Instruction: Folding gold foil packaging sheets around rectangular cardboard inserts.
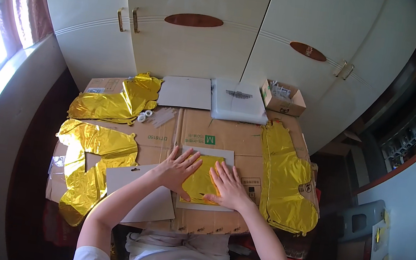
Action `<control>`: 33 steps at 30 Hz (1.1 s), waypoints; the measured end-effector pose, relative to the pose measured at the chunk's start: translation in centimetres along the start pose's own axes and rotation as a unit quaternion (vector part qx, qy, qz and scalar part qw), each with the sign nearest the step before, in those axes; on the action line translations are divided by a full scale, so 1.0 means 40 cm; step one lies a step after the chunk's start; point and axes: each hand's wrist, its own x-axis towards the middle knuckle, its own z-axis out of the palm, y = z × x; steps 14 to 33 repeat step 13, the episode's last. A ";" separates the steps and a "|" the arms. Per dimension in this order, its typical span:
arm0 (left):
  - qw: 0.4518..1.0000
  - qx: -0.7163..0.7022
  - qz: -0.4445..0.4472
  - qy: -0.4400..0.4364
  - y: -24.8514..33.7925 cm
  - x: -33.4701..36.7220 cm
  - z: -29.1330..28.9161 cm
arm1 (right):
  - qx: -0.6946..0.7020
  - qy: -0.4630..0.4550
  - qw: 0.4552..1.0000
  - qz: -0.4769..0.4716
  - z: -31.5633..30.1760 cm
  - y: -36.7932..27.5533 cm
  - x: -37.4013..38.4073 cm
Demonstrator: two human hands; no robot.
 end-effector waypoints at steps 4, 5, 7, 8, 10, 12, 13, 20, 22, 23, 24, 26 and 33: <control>0.999 0.011 0.013 0.046 0.010 -0.002 -0.008 | 0.022 0.075 0.997 -0.016 -0.021 -0.012 -0.038; 0.997 0.007 0.020 0.069 0.013 0.000 -0.008 | 0.020 0.121 0.992 -0.024 -0.033 -0.020 -0.053; 0.995 0.001 0.063 0.080 0.028 0.014 -0.032 | 0.025 0.189 0.981 -0.030 -0.059 -0.047 -0.086; 0.993 -0.003 0.084 0.086 0.035 0.024 -0.038 | 0.030 0.211 0.977 -0.026 -0.065 -0.063 -0.108; 0.988 -0.035 0.123 0.081 0.045 0.046 -0.024 | 0.034 0.234 0.972 -0.017 -0.054 -0.096 -0.150; 0.986 -0.048 0.142 0.072 0.047 0.062 -0.009 | 0.029 0.235 0.972 0.000 -0.019 -0.138 -0.193; 0.986 -0.046 0.143 0.067 0.047 0.071 -0.005 | 0.031 0.190 0.981 0.024 -0.001 -0.154 -0.210; 0.986 -0.046 0.143 0.067 0.047 0.071 -0.005 | 0.031 0.190 0.981 0.024 -0.001 -0.154 -0.210; 0.986 -0.046 0.143 0.067 0.047 0.071 -0.005 | 0.031 0.190 0.981 0.024 -0.001 -0.154 -0.210; 0.986 -0.046 0.143 0.067 0.047 0.071 -0.005 | 0.031 0.190 0.981 0.024 -0.001 -0.154 -0.210; 0.986 -0.046 0.143 0.067 0.047 0.071 -0.005 | 0.031 0.190 0.981 0.024 -0.001 -0.154 -0.210; 0.986 -0.046 0.143 0.067 0.047 0.071 -0.005 | 0.031 0.190 0.981 0.024 -0.001 -0.154 -0.210; 0.986 -0.046 0.143 0.067 0.047 0.071 -0.005 | 0.031 0.190 0.981 0.024 -0.001 -0.154 -0.210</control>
